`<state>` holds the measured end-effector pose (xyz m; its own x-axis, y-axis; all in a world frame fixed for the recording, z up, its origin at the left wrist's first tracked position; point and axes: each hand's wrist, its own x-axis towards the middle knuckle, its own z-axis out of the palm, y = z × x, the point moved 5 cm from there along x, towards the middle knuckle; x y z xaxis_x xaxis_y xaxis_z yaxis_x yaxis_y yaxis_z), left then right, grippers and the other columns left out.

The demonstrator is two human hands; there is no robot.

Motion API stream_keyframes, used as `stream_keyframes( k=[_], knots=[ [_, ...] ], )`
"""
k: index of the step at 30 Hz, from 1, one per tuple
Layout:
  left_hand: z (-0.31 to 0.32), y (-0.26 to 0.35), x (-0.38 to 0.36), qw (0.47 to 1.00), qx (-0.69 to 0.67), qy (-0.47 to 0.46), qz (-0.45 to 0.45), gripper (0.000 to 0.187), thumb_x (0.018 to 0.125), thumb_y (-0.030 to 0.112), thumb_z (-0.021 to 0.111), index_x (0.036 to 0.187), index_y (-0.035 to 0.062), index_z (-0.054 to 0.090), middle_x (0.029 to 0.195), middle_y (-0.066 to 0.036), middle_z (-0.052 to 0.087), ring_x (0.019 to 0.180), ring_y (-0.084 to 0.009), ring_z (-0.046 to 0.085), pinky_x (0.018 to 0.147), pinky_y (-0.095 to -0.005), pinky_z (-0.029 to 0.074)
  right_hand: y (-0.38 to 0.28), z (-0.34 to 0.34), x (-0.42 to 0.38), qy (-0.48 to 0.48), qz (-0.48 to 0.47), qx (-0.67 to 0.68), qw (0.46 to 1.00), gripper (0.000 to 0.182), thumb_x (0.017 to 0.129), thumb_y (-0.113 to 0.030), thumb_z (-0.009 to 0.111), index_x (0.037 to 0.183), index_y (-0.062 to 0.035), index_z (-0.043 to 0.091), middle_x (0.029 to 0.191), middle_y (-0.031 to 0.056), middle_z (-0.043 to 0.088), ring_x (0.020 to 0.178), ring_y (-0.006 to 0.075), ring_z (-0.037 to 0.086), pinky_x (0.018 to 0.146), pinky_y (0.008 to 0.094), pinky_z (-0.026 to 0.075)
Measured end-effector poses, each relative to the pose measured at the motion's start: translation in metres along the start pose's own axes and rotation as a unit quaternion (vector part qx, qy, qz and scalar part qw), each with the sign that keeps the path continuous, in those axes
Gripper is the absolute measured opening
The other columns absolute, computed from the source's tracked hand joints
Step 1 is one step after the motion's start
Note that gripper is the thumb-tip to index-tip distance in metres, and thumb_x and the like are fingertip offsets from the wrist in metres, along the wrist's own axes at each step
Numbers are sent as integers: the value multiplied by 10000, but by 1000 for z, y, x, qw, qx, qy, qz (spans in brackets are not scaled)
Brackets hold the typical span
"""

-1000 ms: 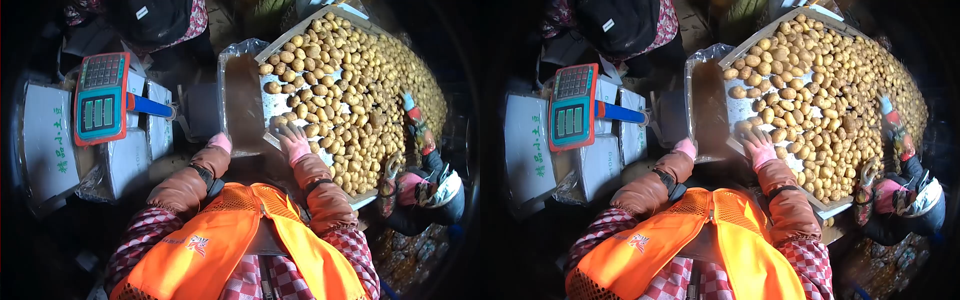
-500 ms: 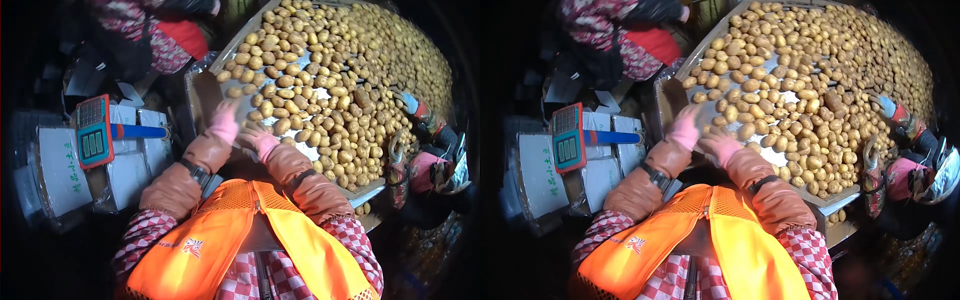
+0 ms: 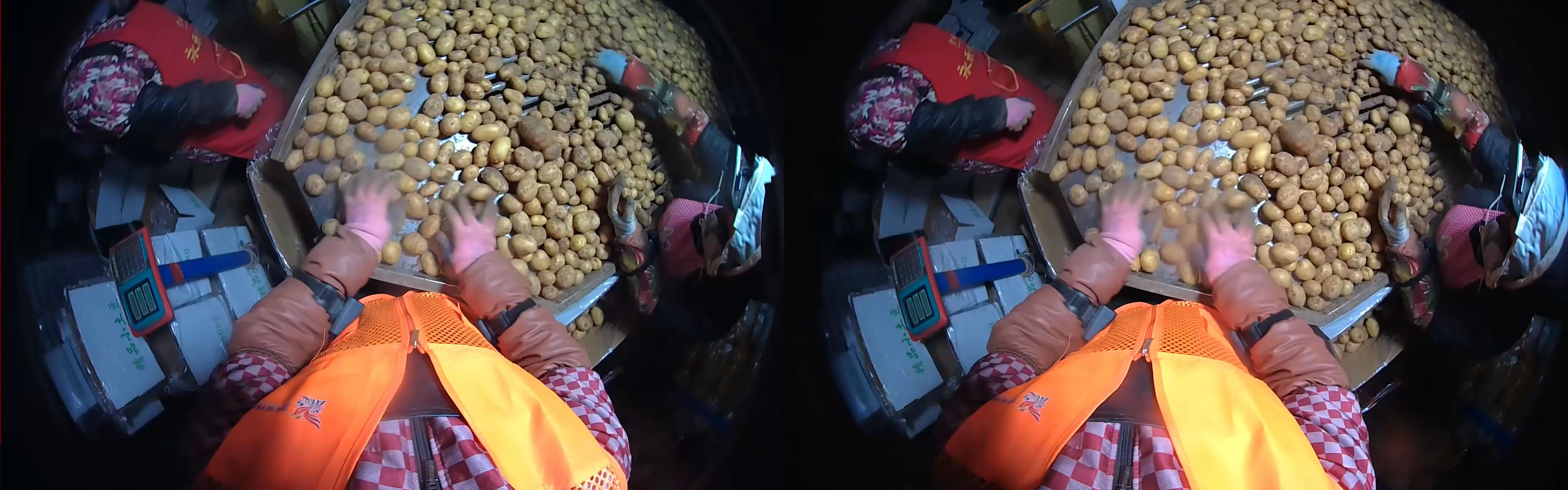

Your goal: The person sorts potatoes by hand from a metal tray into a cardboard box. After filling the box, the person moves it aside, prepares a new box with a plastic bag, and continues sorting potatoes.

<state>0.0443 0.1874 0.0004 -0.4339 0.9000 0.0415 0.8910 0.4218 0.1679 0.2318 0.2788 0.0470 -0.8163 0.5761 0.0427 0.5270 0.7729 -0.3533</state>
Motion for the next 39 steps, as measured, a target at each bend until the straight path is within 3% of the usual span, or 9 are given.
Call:
stream_keyframes(
  k=[4, 7, 9, 12, 15, 20, 23, 29, 39],
  knots=[
    [12, 27, 21, 977, 44, -24, 209, 549, 897, 503, 573, 1367, 219, 547, 1470, -72, 477, 1380, -325, 400, 1119, -586, 262, -8, 9, 22, -52, -130, 23, 990, 377, 846, -180, 699, 1216, -122, 657, 1253, 109, 634, 1277, 375, 481, 1037, 552, 427],
    [-2, -1, 34, 987, -33, -80, 138, 516, 922, 485, 556, 1394, 276, 530, 1508, -62, 438, 1408, -324, 375, 1138, -584, 237, 27, -21, 46, -83, 64, 238, 966, 260, 891, -70, 666, 1147, -93, 702, 1096, 95, 691, 1062, 250, 633, 915, 403, 514],
    [-1, -17, 27, 994, -20, -68, 83, 493, 939, 433, 562, 1420, 340, 506, 1530, -80, 408, 1422, -339, 356, 1133, -600, 257, 80, -33, 49, 106, 103, 331, 932, 260, 921, -16, 636, 1159, -90, 710, 1040, 106, 703, 888, 213, 676, 819, 313, 535],
    [-9, -31, 8, 996, -51, -73, -9, 513, 940, 392, 578, 1441, 317, 494, 1507, -125, 431, 1425, -369, 341, 1143, -603, 257, 131, -60, 72, 185, 250, 399, 863, 456, 861, -14, 662, 1303, -124, 634, 1085, 174, 657, 952, 233, 656, 827, 341, 547],
    [-1, -39, -18, 996, -85, -21, 2, 522, 936, 377, 589, 1442, 283, 500, 1472, -142, 467, 1410, -381, 353, 1144, -570, 276, 157, -97, 108, 170, 225, 87, 956, 640, 808, -135, 758, 1410, -186, 545, 1372, 193, 546, 1235, 337, 558, 1014, 399, 485],
    [1, -35, -36, 996, -70, -56, 6, 486, 960, 318, 562, 1441, 280, 510, 1501, -144, 444, 1435, -397, 313, 1148, -539, 286, 197, -63, 131, 93, 290, 243, 921, 690, 800, -258, 755, 1436, -208, 493, 1355, 197, 547, 1193, 367, 526, 980, 387, 432],
    [6, -36, -39, 993, -108, -44, -12, 510, 946, 305, 587, 1448, 267, 503, 1481, -140, 463, 1423, -387, 333, 1154, -521, 284, 192, -57, 112, 140, 311, 489, 803, 633, 830, -325, 719, 1413, -204, 504, 1296, 201, 575, 1080, 361, 556, 865, 367, 447],
    [20, -23, -36, 997, -78, 8, -10, 628, 906, 424, 614, 1479, 228, 446, 1486, -132, 455, 1435, -361, 314, 1162, -555, 228, 169, -51, 45, 161, 210, 884, 385, 559, 889, -458, 645, 1368, -196, 526, 1178, 209, 630, 852, 350, 617, 634, 328, 476],
    [20, -21, -33, 991, -73, 35, 102, 570, 953, 358, 600, 1458, 127, 471, 1457, -218, 456, 1405, -415, 352, 1147, -529, 279, 187, -67, -244, 335, 328, 820, 329, 563, 918, -580, 606, 1290, -162, 552, 1006, 168, 662, 659, 229, 610, 385, 226, 419]
  ],
)
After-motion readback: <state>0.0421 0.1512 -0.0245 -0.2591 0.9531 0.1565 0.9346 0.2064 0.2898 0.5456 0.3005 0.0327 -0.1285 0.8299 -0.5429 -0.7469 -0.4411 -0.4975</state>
